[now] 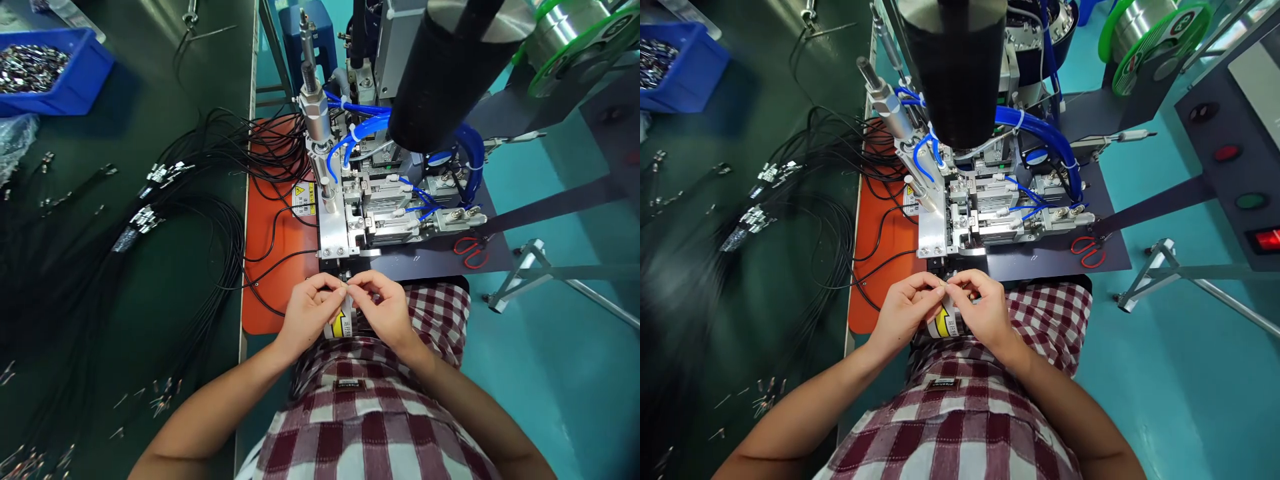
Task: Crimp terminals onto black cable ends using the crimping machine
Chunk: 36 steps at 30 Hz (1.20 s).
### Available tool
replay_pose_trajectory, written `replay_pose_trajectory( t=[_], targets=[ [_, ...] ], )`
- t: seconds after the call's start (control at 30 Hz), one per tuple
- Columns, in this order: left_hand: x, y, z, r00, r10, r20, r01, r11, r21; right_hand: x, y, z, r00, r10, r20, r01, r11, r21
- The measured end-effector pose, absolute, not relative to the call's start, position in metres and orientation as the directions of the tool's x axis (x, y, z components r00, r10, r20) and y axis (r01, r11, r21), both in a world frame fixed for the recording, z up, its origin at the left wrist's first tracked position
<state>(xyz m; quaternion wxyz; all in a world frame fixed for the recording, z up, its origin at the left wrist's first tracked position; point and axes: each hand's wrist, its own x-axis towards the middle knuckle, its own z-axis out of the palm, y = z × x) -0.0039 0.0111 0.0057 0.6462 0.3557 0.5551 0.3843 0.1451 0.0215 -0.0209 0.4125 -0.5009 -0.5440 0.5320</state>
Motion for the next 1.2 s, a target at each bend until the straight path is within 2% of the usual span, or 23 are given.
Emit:
replay_pose_trajectory(
  t=[0.07, 0.13, 0.27, 0.33, 0.5, 0.63, 0.8, 0.87, 1.03, 1.2],
  targets=[
    [-0.003, 0.01, 0.006, 0.095, 0.893, -0.44, -0.083, 0.448, 0.89, 0.143, 0.02, -0.019, -0.138, 0.99, 0.013, 0.157, 0.035, -0.987],
    [-0.002, 0.008, 0.004, 0.064, 0.915, -0.398, -0.061, 0.401, 0.914, 0.141, 0.02, -0.019, -0.119, 0.992, 0.046, 0.169, 0.066, -0.983],
    [0.001, 0.003, -0.003, -0.058, 0.99, -0.131, 0.098, 0.136, 0.986, 0.14, 0.021, -0.02, -0.145, 0.976, -0.16, 0.0, -0.162, -0.987],
    [0.0, 0.003, -0.005, -0.044, 0.998, -0.04, 0.178, 0.047, 0.983, 0.14, 0.022, -0.02, -0.169, 0.957, -0.236, -0.066, -0.25, -0.966],
    [-0.006, 0.01, -0.004, 0.025, 1.0, 0.01, 0.232, -0.015, 0.973, 0.14, 0.023, -0.022, -0.18, 0.948, -0.263, -0.092, -0.282, -0.955],
    [-0.011, 0.015, -0.002, 0.06, 0.991, 0.119, 0.355, -0.133, 0.926, 0.139, 0.023, -0.024, -0.19, 0.939, -0.286, -0.089, -0.307, -0.948],
    [-0.022, 0.019, 0.002, 0.192, 0.981, 0.024, 0.553, -0.128, 0.823, 0.142, 0.032, -0.031, -0.149, 0.946, -0.287, -0.052, -0.297, -0.953],
    [-0.026, 0.022, 0.0, 0.197, 0.979, 0.05, 0.599, -0.161, 0.784, 0.143, 0.038, -0.036, -0.153, 0.94, -0.306, -0.039, -0.315, -0.948],
    [-0.032, 0.027, -0.015, 0.27, 0.945, 0.184, 0.594, -0.314, 0.741, 0.142, 0.047, -0.046, -0.156, 0.919, -0.362, -0.045, -0.373, -0.927],
    [-0.037, 0.028, -0.02, 0.33, 0.922, 0.204, 0.631, -0.376, 0.678, 0.14, 0.047, -0.047, -0.145, 0.915, -0.376, -0.036, -0.384, -0.922]
  ],
)
